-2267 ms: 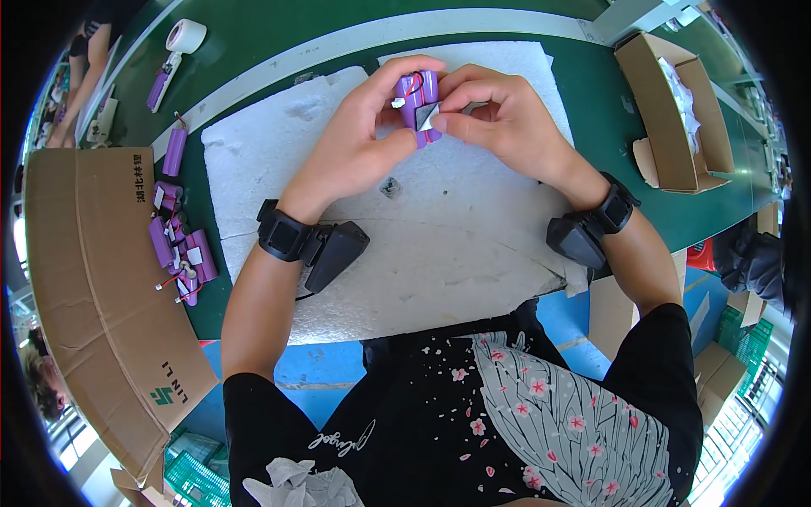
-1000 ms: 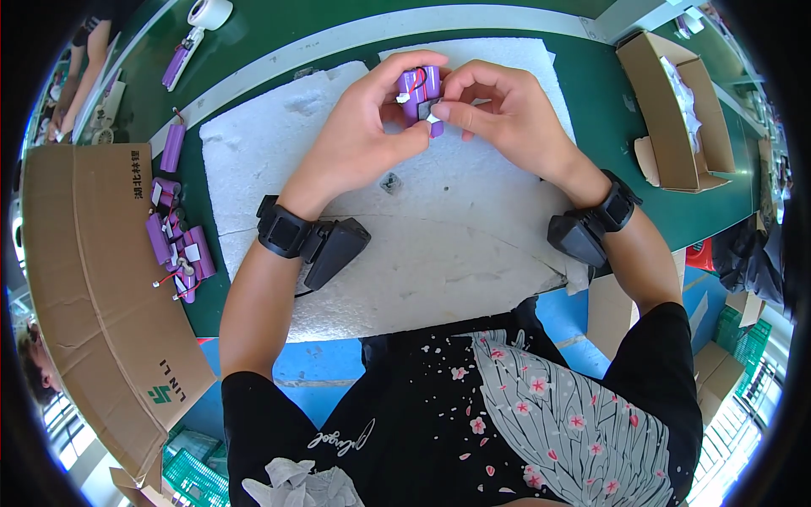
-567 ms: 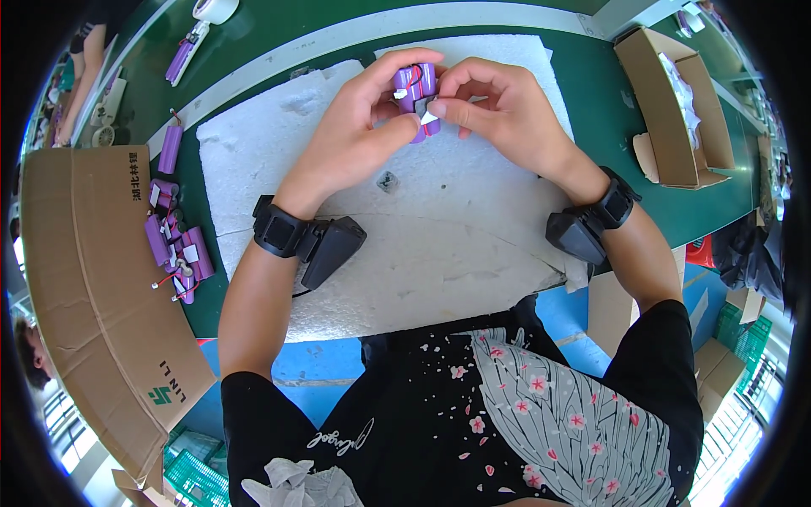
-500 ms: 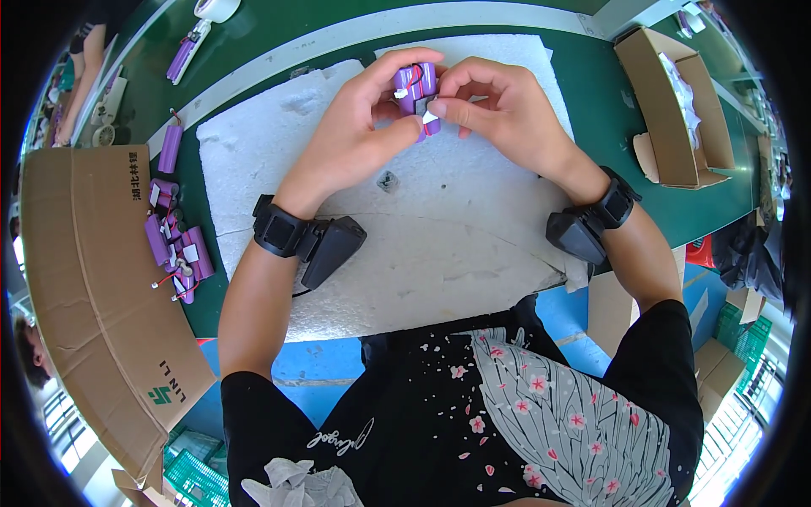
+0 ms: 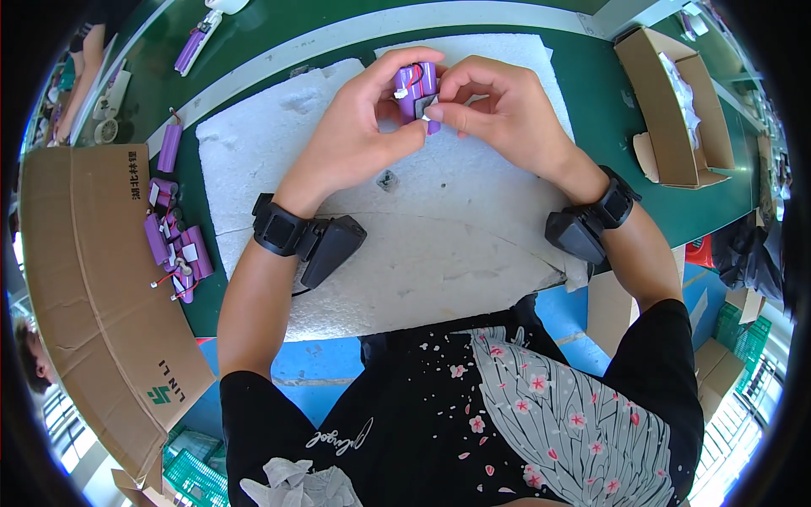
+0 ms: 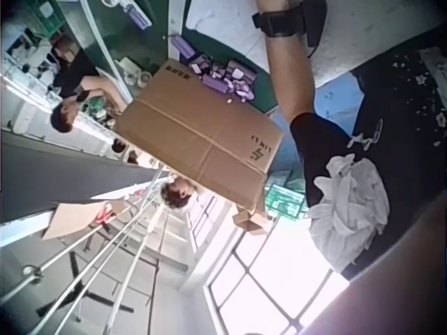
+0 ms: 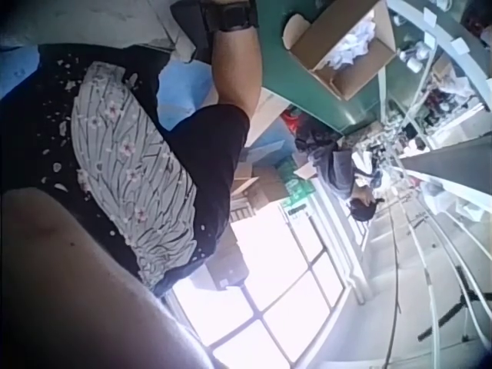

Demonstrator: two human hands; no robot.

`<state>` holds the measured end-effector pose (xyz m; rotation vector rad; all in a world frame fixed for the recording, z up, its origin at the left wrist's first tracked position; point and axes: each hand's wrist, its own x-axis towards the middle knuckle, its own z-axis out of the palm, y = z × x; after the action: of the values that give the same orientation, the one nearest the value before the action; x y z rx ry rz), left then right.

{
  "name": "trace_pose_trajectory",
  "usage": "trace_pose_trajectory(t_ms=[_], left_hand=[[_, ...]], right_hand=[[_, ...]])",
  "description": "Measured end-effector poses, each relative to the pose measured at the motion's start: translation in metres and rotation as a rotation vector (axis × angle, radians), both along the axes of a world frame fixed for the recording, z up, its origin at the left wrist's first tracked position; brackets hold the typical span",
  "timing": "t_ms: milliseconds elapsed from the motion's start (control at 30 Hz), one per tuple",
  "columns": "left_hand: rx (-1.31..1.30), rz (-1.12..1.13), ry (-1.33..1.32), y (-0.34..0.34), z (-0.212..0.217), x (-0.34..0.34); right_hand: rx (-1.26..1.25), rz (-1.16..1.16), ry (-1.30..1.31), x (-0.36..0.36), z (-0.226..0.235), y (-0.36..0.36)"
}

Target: The person connects a battery pack to a circuit board inside a fan housing, inserts the battery into the housing, and then applies adhesive tape to another battery pack.

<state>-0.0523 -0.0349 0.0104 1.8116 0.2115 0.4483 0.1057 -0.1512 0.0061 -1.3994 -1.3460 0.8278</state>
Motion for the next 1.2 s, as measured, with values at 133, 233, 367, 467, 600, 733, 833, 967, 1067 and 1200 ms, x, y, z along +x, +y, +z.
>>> trace_pose_trajectory(t_ms=[133,233,367,467,600,733,833,967,1067,1200], left_hand=[[0.002,-0.003,-0.011,0.0000,-0.0011,0.0010],[-0.003,-0.012,-0.013,-0.0008,-0.0002,0.0010],[0.006,0.001,0.000,-0.0022,0.0007,0.0007],[0.001,0.001,0.004,-0.0017,-0.0003,0.0006],[0.021,0.001,0.008,-0.0010,-0.0006,0.0012],[0.009,-0.036,0.060,0.0020,-0.0007,-0.0013],[-0.020,-0.017,0.020,0.0016,-0.0033,0.0003],[-0.144,-0.012,-0.016,0.0013,-0.0025,0.0004],[-0.232,-0.008,-0.009,0.0041,0.0002,-0.0006],[-0.318,0.001,0.010,0.0047,0.0005,-0.0003]], right_hand=[[0.063,-0.014,-0.105,0.0004,-0.0013,-0.0004],[0.102,-0.016,-0.191,0.0003,0.0007,-0.0010],[0.114,-0.021,-0.262,0.0005,0.0026,-0.0007],[0.119,-0.026,-0.265,0.0001,0.0024,-0.0003],[0.082,-0.034,-0.186,0.0004,0.0008,-0.0005],[-0.018,-0.043,-0.064,0.0000,0.0021,-0.0001],[-0.067,-0.043,0.005,0.0013,0.0021,0.0000],[-0.069,-0.033,0.087,0.0025,0.0011,0.0000],[-0.037,-0.030,0.137,0.0012,0.0005,0.0006],[-0.017,-0.013,0.251,-0.0008,0.0030,-0.0008]])
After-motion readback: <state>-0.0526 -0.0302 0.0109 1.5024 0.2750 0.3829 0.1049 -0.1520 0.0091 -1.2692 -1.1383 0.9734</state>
